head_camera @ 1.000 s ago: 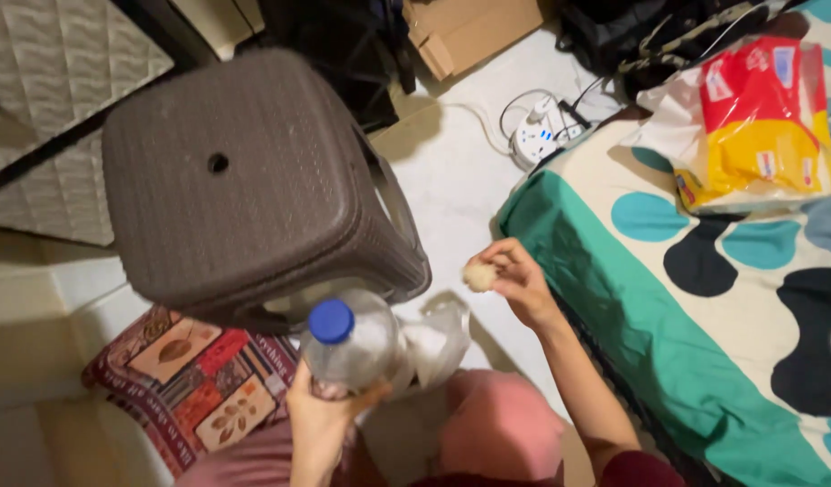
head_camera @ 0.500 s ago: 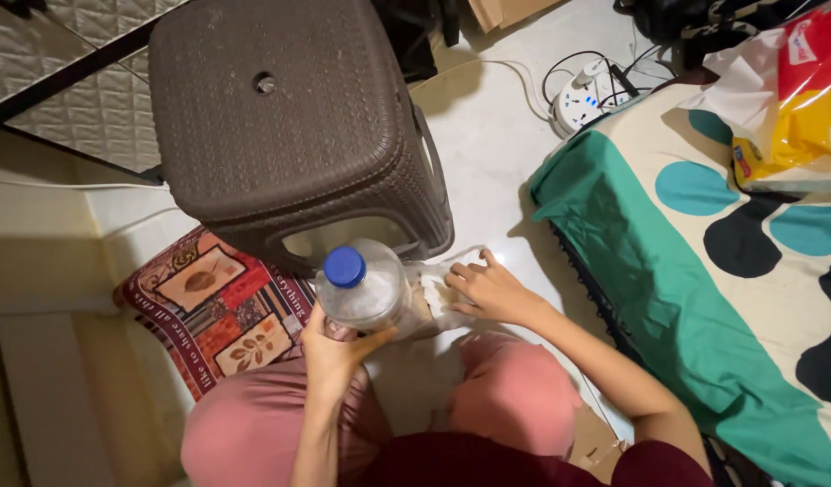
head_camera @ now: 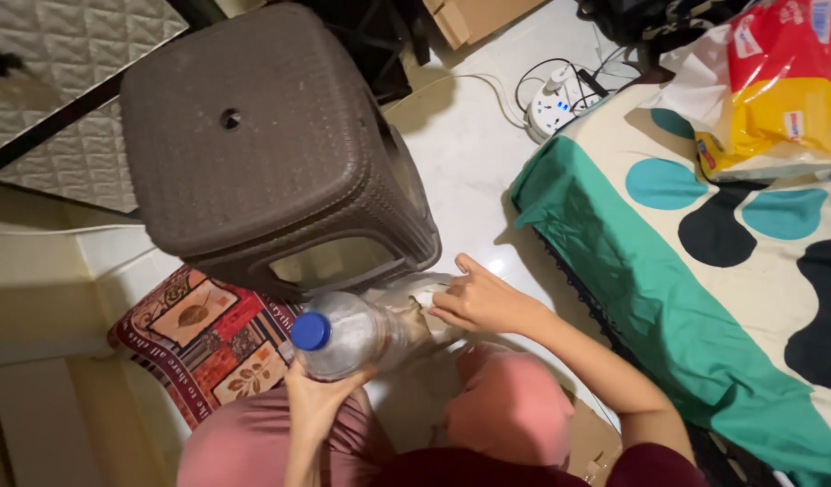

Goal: Sort trash into plastic bags and clear the area.

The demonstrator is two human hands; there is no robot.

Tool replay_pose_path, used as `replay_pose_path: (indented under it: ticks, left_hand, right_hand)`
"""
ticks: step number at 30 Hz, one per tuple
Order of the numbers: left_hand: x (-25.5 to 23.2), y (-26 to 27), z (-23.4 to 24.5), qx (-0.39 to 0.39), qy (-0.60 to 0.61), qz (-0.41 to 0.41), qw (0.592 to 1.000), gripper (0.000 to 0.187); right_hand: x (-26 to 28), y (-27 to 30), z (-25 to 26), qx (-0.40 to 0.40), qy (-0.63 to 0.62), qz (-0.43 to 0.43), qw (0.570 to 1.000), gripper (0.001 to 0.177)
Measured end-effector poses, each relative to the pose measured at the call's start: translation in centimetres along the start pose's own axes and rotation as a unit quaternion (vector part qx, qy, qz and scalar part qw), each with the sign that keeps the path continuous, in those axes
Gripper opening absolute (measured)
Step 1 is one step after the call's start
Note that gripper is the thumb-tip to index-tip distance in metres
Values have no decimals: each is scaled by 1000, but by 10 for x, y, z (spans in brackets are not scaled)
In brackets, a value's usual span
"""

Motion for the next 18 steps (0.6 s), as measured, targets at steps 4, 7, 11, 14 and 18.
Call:
replay_pose_path:
  ticks: [4, 7, 11, 14, 18]
  left_hand:
    - [3, 2, -17, -1, 31, 43, 999, 66]
    - [-1, 3, -23, -9, 13, 26, 1000, 69]
    - [16, 6, -19, -28, 60, 47, 997, 68]
    - [27, 4, -14, -49, 167, 53, 983, 65]
    - [28, -3, -9, -83, 172, 24, 981, 66]
  right_hand:
    - [-36, 2, -20, -51, -64, -37, 996, 25]
    - [-54, 1, -28, -3, -93, -79, 993, 22]
    - [-49, -21, -19, 6, -145, -63, 987, 14]
    - [-41, -50, -39, 33, -185, -74, 979, 16]
    - [-20, -77, -128, 73, -125, -30, 989, 25]
Point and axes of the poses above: each hand's wrist, its own y-axis away from the middle knuckle, its own z-axis out of the back of the hand, x = y × z, the point moved 5 cm from there along -y, towards the middle knuckle, and after that the axes turned 15 degrees about y, right-handed, at the moved point
